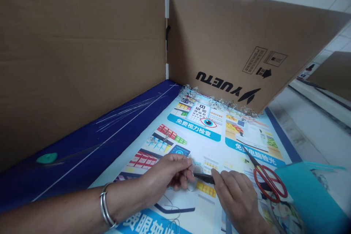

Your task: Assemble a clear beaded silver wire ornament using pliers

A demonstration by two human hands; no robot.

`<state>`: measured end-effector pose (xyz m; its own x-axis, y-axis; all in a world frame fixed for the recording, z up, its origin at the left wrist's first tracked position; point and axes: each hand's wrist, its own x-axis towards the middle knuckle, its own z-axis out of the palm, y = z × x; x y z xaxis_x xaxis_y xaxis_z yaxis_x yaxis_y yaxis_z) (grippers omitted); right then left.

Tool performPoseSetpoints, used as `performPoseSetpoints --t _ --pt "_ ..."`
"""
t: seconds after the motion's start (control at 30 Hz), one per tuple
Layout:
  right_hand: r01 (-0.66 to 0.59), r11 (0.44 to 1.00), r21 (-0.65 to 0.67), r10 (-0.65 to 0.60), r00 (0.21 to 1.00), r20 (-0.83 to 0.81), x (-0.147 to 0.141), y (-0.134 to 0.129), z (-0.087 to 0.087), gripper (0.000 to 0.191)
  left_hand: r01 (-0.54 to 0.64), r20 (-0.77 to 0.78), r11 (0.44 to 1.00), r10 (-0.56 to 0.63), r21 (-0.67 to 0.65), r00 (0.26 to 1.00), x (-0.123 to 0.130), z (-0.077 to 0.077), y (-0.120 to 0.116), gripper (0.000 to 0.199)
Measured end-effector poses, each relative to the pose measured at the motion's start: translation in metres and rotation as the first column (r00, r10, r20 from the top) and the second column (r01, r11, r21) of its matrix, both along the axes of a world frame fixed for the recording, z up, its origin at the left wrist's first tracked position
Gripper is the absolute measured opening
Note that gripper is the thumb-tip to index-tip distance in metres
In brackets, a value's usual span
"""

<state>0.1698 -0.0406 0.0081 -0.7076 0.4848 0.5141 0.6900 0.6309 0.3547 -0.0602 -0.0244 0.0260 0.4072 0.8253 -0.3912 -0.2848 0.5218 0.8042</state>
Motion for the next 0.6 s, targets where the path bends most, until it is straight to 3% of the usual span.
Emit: performPoseSetpoints --t 0.6 --pt "-0.065 0.997 0.038 0.065 0.998 0.014 -0.005 -0.002 0.014 0.027 0.028 0.028 0.996 -0.025 -0.088 0.999 0.0 -0.005 0.002 0.027"
